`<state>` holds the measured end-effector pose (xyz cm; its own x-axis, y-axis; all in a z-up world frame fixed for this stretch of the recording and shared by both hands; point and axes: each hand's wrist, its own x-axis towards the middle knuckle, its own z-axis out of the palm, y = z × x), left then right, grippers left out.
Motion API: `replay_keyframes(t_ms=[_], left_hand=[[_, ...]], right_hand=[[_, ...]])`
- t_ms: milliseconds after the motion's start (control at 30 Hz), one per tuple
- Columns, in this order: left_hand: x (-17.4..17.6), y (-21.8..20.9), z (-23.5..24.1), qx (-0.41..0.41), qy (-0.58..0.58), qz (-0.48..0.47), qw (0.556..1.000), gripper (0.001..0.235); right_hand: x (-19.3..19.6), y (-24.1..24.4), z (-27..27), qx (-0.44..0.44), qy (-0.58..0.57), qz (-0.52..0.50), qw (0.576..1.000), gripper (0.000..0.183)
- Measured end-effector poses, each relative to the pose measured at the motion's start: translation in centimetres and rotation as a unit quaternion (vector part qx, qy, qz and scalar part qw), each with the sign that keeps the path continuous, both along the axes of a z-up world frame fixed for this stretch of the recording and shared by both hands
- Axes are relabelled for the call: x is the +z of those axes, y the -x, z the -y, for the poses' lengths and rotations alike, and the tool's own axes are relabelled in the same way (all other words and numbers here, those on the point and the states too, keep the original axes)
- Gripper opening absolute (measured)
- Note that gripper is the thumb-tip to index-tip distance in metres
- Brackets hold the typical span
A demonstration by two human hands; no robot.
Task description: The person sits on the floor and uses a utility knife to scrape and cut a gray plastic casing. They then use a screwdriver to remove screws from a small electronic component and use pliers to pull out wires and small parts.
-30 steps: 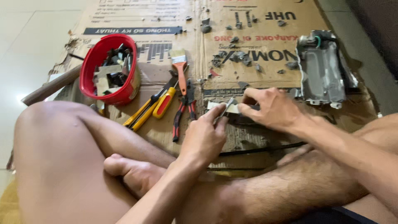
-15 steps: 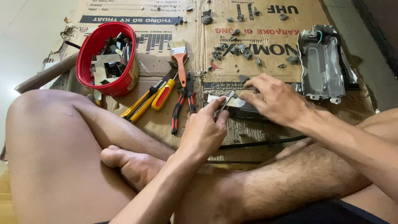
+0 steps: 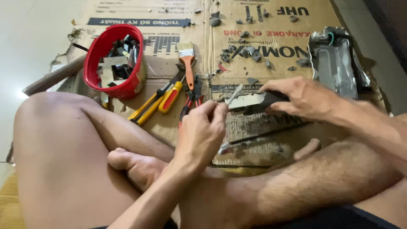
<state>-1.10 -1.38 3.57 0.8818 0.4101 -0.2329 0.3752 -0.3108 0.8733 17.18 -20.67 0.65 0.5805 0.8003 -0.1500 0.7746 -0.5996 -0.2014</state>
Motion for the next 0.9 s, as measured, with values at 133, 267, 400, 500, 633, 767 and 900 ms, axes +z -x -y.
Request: replay_keyframes(t_ms=[133,267,400,500,633,767,900], left_hand=[[-0.6,-0.8,-0.3,0.041,0.001,0.029,0.999,0.034],[-1.6,-1.2,-0.3,-0.030,-0.024,-0.047,0.998,0.043],[0.3,-1.0,0.2,-0.105,-0.041,-0.099,0.989,0.054],[1.2,-0.4,0.5,-0.130,-0.058,-0.086,0.986,0.048],[1.8,-0.3,-0.2,-0.155,-0.056,-0.126,0.978,0.053],[0.6,-0.6,-0.3,-0.160,-0.083,-0.114,0.977,0.047],[-0.7,-0.6,-0.3,-0.158,-0.110,-0.113,0.975,0.040]], right_hand=[[0.1,-0.6,0.7,0.074,0.048,0.027,0.996,0.047],[-0.4,0.5,1.5,-0.065,0.043,0.019,0.997,0.070],[-0.2,1.3,2.2,-0.265,0.014,-0.074,0.961,0.120],[1.8,2.4,1.2,-0.272,0.000,-0.097,0.957,0.118],[1.8,3.2,0.3,-0.249,-0.050,-0.070,0.965,0.104],[2.0,3.7,-1.1,-0.260,-0.104,-0.064,0.958,0.096],[3.2,6.2,-3.6,-0.289,-0.115,-0.144,0.939,0.093]])
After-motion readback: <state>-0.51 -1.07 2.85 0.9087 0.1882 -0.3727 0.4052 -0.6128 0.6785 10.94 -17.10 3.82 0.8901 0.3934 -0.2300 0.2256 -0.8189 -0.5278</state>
